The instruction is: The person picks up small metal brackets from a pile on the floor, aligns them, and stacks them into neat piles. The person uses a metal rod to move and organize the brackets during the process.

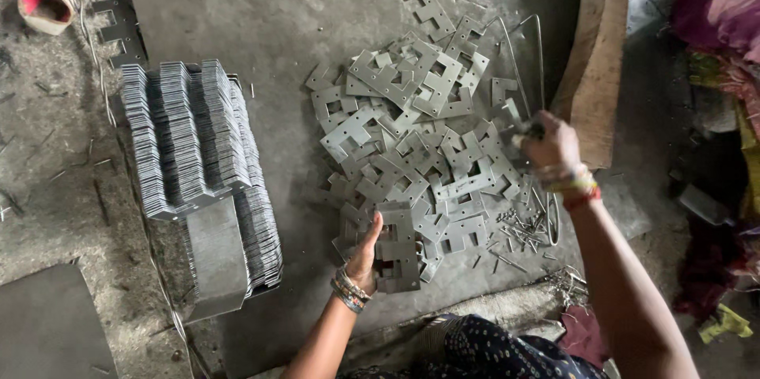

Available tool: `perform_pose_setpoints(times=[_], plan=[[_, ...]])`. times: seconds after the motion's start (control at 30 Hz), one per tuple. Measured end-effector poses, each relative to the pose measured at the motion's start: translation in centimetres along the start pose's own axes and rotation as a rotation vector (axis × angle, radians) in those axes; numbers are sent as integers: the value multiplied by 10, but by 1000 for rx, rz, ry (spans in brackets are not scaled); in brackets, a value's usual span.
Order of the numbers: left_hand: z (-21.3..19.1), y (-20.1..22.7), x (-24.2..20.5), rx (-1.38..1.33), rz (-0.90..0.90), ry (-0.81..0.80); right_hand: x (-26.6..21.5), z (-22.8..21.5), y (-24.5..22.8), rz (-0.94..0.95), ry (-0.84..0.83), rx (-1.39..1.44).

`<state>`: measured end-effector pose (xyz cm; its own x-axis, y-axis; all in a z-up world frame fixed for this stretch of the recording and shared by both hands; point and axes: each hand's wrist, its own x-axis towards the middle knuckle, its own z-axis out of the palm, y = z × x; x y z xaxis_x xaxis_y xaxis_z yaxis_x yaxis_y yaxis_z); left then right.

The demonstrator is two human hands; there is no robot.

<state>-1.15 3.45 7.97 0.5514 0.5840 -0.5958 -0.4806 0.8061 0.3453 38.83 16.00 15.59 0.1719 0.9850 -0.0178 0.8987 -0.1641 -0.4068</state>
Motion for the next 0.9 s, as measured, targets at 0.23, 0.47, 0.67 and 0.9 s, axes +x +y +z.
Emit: perform_pose_setpoints(times=[0.23,0.47,0.67,0.9], plan=[[29,17,7,-80,3,67,-93,-8,-117,-759,30,-108],[29,20,-6,-118,-24,-103,-82,33,-93,-803,-60,-344],[14,8,-9,-130,40,-94,-81,44,-83,-798,8,-281],[-2,-11,5,64,123,190,-96,14,-117,-126,-479,227]])
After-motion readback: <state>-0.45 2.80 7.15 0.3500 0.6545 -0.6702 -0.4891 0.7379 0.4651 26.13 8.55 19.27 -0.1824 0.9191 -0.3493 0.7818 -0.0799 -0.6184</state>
